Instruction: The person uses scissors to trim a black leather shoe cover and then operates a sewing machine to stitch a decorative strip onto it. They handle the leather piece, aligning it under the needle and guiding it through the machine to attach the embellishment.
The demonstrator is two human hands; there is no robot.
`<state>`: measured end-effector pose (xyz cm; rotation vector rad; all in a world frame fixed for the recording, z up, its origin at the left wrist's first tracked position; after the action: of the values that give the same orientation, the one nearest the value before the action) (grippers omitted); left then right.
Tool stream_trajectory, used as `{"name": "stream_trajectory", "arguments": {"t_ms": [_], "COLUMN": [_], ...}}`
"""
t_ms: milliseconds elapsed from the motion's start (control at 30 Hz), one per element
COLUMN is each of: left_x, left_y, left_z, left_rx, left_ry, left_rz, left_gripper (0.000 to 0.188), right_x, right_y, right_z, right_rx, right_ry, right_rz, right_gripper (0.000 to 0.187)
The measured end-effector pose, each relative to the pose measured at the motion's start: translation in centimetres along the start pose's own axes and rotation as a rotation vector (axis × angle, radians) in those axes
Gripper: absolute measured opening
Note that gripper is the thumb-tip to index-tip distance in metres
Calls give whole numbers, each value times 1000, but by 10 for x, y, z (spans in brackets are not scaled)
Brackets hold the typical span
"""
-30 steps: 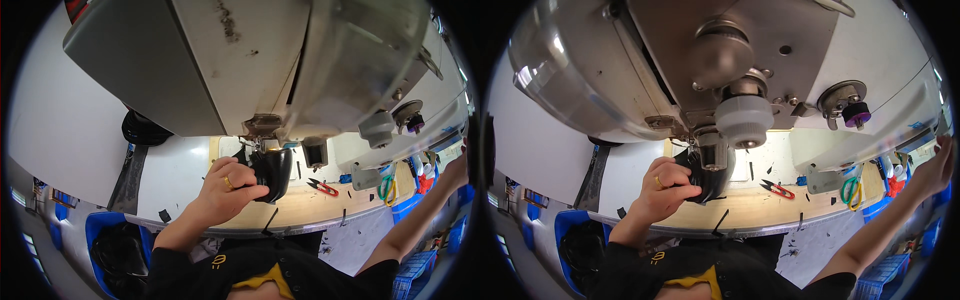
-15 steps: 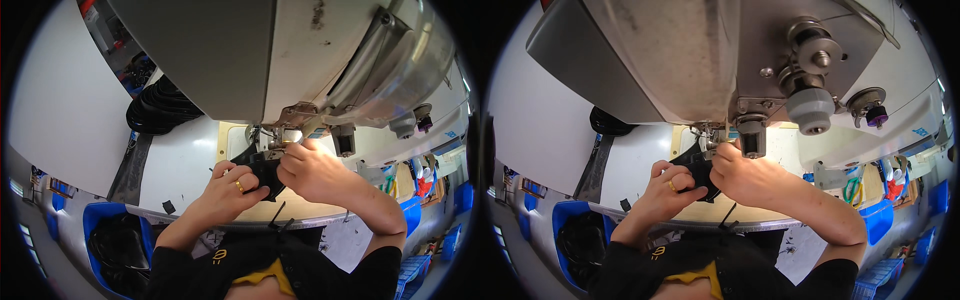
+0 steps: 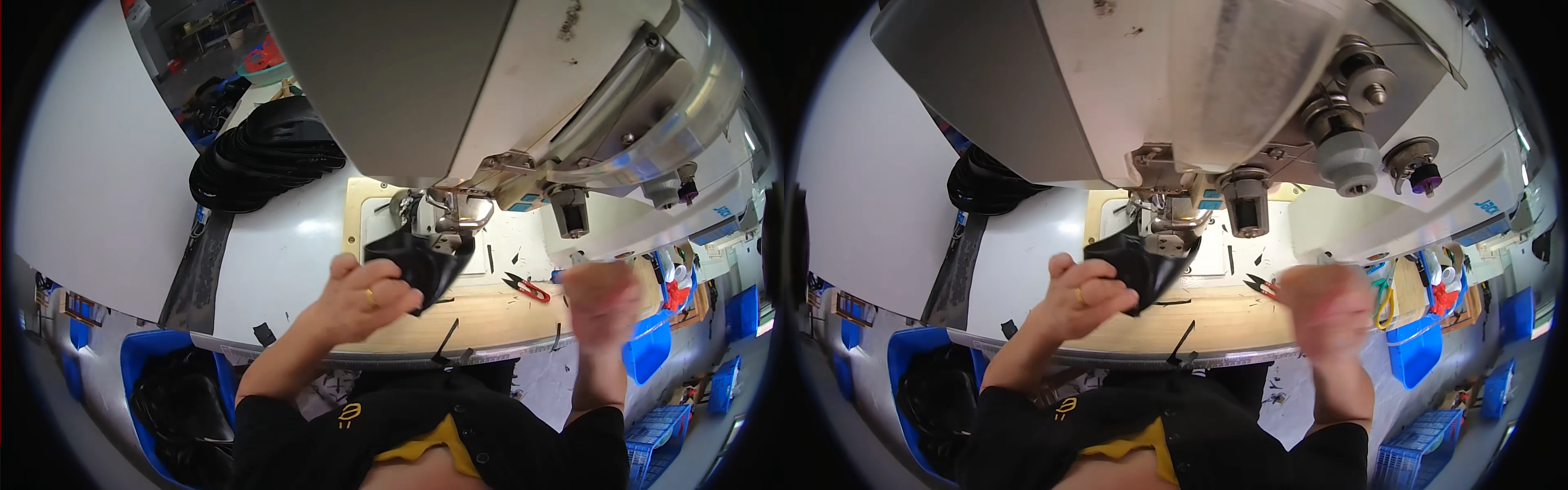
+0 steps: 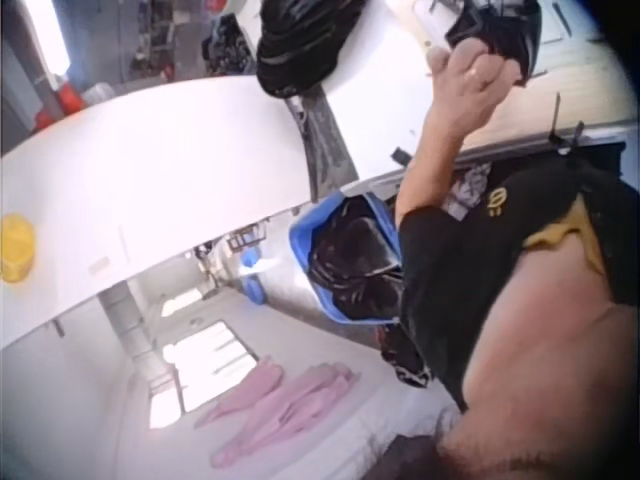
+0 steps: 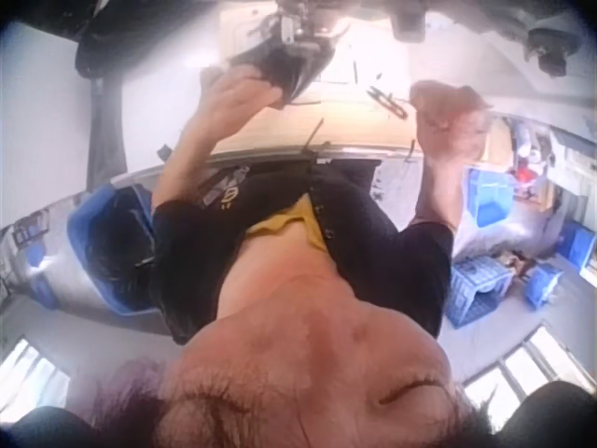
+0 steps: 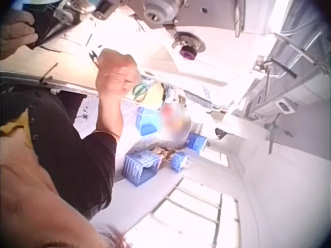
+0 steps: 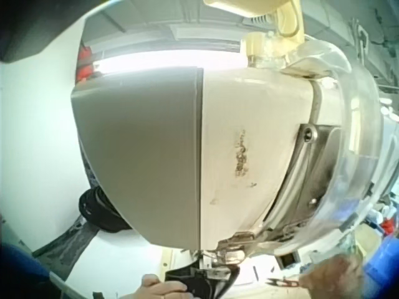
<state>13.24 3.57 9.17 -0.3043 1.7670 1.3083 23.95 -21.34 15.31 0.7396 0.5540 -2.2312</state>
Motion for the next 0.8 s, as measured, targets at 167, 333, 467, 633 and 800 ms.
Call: {"name": "stream_trajectory", "arguments": {"t_ms": [167, 333, 467, 633, 800], "left_x": [-6, 2, 5, 8, -2], "left_y": [-5, -17, -16, -8, -1], "left_z": [-11, -10, -11, -3, -4], "left_rx": [-1, 6, 38, 24, 37], "left_ry": [-105, -206, -272, -269, -213], "left_rz": [-229, -425, -348, -234, -169], "left_gripper": [24, 22, 19, 18, 18], "right_x": [-18, -47, -56, -58, -49], "right_y": [-32, -48, -51, -61, -31], "right_z": [-13, -63, -68, -45, -47], "right_rx": [625, 611, 533, 1210, 1344], "right_ry": [211, -46, -86, 409, 350], "right_rz": [321, 571, 724, 1042, 838], "right_gripper": [16, 40, 37, 30, 16]}}
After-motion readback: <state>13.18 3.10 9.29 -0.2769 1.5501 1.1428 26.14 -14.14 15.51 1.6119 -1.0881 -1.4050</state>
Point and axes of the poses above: each hand's wrist, its own x-axis away from the middle knuckle, its own y-axis out of the back of the hand, z = x × y, the point moved 4 cm from there along -x, towards the middle knuckle, and after that the axes turned 8 degrees about y, right-handed, at the moved point
